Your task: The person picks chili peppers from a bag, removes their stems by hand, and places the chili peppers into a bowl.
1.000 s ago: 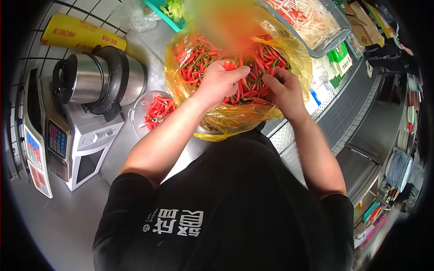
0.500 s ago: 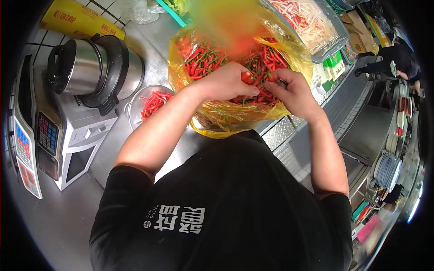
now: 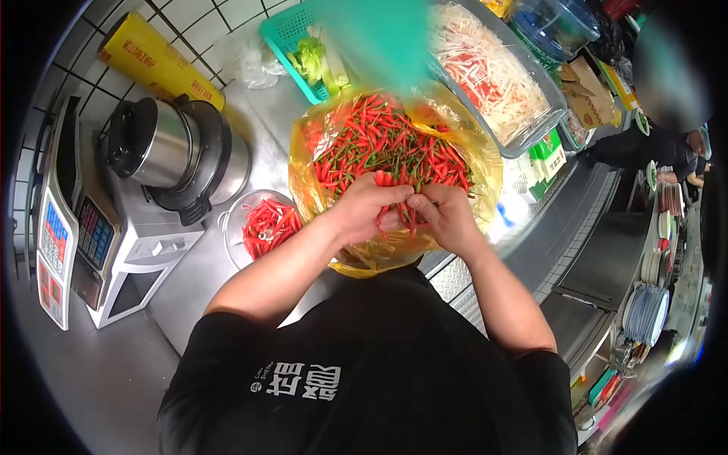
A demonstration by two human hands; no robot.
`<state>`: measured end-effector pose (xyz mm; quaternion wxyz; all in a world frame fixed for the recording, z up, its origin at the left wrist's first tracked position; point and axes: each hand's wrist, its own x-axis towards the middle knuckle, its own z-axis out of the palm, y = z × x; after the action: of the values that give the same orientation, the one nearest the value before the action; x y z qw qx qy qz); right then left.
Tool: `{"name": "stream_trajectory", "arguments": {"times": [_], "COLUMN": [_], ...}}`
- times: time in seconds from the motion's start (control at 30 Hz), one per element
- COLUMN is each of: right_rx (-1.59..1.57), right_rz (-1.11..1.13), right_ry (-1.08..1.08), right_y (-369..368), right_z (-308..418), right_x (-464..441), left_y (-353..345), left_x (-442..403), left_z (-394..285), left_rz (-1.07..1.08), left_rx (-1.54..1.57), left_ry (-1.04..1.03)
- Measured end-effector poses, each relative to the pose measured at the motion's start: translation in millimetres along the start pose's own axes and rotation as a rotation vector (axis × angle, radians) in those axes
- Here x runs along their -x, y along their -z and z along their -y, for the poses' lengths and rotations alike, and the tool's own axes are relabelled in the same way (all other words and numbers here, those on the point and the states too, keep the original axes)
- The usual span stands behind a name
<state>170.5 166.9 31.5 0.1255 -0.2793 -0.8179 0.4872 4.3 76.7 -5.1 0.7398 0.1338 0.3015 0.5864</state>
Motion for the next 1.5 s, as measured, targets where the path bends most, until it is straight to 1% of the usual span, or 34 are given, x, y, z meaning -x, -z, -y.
{"name": "stream_trajectory", "arguments": {"times": [0.03,0.07,0.13,0.17,0.23,0.3,0.37,0.4,0.43,0.5,0.53,0.57,0.63,0.67,0.7,0.77,0.83,0.87,0.9,0.93,0.97,1.03,1.07,1.1,1.17,1.2,1.23,1.27,1.3,1.37,1.43,1.47,1.5], "right_rx": [0.026,0.021,-0.048,-0.055,0.002,-0.012,-0.021,-0.143,-0.143,-0.805,-0.749,-0.748,-0.873,-0.883,-0.882,-0.700,-0.652,-0.322,0.013,-0.058,-0.069,-1.006,-0.858,-0.865,-0.685,-0.774,-0.779,-0.700,-0.621,-0.615,0.134,0.131,0.168], "right_rz": [-0.036,-0.032,-0.139,-0.128,-0.203,-0.232,-0.281,-0.356,-0.352,-0.189,-0.140,-0.150,-0.085,-0.096,-0.102,-0.128,-0.137,-0.272,-0.398,-0.494,-0.487,-0.214,-0.227,-0.226,0.024,0.050,0.047,0.035,0.025,-0.009,-0.162,-0.162,-0.278], "right_ry": [0.060,0.055,0.064,0.045,-0.005,0.050,0.028,0.013,0.007,-0.146,-0.152,-0.161,-0.116,-0.150,-0.156,-0.099,-0.088,0.055,0.195,0.077,0.077,-0.058,-0.207,-0.210,-0.199,-0.100,-0.102,-0.099,-0.095,-0.087,0.285,0.281,0.317], "right_y": [1.9,0.9,-8.5,-11.5,-21.0,-27.1,-32.5,-36.4,-36.9,-36.2,-35.6,-34.4,-30.5,-29.0,-29.1,-33.0,-33.9,-31.7,-29.0,-26.1,-18.1,-7.9,-11.2,-12.4,-13.6,-20.9,-19.6,-17.4,-16.2,-18.1,-20.1,-23.7,-28.2], "right_z": [-1.2,-2.5,-7.2,-10.7,-15.6,-19.0,-19.6,-17.8,-17.7,-18.8,-19.3,-21.2,-25.5,-25.1,-24.6,-23.2,-24.2,-27.5,-30.6,-32.2,-38.4,-45.3,-39.4,-34.5,-27.9,-21.7,-22.4,-24.1,-24.5,-23.4,-28.5,-32.7,-38.3], "right_x": [-4.9,-7.5,-4.1,-6.1,-5.5,-9.0,-6.9,-7.7,-7.8,-9.4,-8.4,-8.0,-8.7,-9.1,-10.0,-10.8,-11.0,-12.0,-12.9,-13.7,-13.5,-13.5,-11.1,-12.8,-14.5,-16.5,-16.8,-18.9,-20.1,-19.9,-18.5,-17.8,-15.9], "left_y": [-2.8,-6.3,-8.4,-7.0,-5.2,-7.3,-9.8,-10.9,-10.2,-8.6,-8.0,-6.9,-4.9,-3.9,-3.9,-6.2,-6.0,-8.2,-12.6,-16.3,-18.5,-19.4,-18.2,-14.2,-8.4,-6.7,-7.4,-8.1,-8.9,-10.2,-2.1,1.8,4.6], "left_x": [-1.0,-1.2,1.0,-1.8,-0.1,1.9,6.0,6.4,6.6,6.4,7.8,9.4,10.6,12.7,14.2,15.8,16.9,17.9,18.3,18.7,19.0,20.9,19.7,17.5,12.2,11.8,12.4,13.1,14.1,15.8,13.6,12.6,12.8], "left_z": [-2.7,-3.3,-0.3,-0.2,5.0,1.5,4.4,4.1,5.3,7.2,8.8,8.6,8.1,8.9,10.4,12.3,11.4,10.6,9.0,7.8,6.4,4.3,5.3,8.3,15.6,17.3,16.4,15.0,13.8,12.8,19.6,22.7,25.9], "left_rz": [-0.001,-0.019,-0.066,-0.078,-0.169,-0.208,-0.288,-0.310,-0.313,-0.290,-0.288,-0.290,-0.280,-0.252,-0.228,-0.209,-0.300,-0.305,-0.359,-0.416,-0.429,-0.470,-0.465,-0.469,-0.383,-0.382,-0.388,-0.394,-0.395,-0.415,-0.401,-0.383,-0.381], "left_rx": [-0.001,0.006,0.045,0.059,-0.098,-0.146,-0.171,-0.181,-0.177,-0.225,-0.221,-0.229,-0.238,-0.245,-0.251,-0.238,-0.359,-0.359,-0.393,-0.427,-0.430,-0.546,-0.568,-0.571,-0.656,-0.657,-0.742,-0.829,-0.832,-0.826,-0.816,-0.807,-0.807], "left_ry": [-0.002,-0.021,-0.024,-0.010,-0.092,-0.097,-0.136,-0.156,-0.152,-0.195,-0.183,-0.160,-0.127,-0.108,-0.092,-0.081,-0.112,-0.106,-0.123,-0.143,-0.141,-0.135,-0.153,-0.148,-0.249,-0.244,-0.233,-0.222,-0.218,-0.114,-0.091,-0.069,-0.060]}}
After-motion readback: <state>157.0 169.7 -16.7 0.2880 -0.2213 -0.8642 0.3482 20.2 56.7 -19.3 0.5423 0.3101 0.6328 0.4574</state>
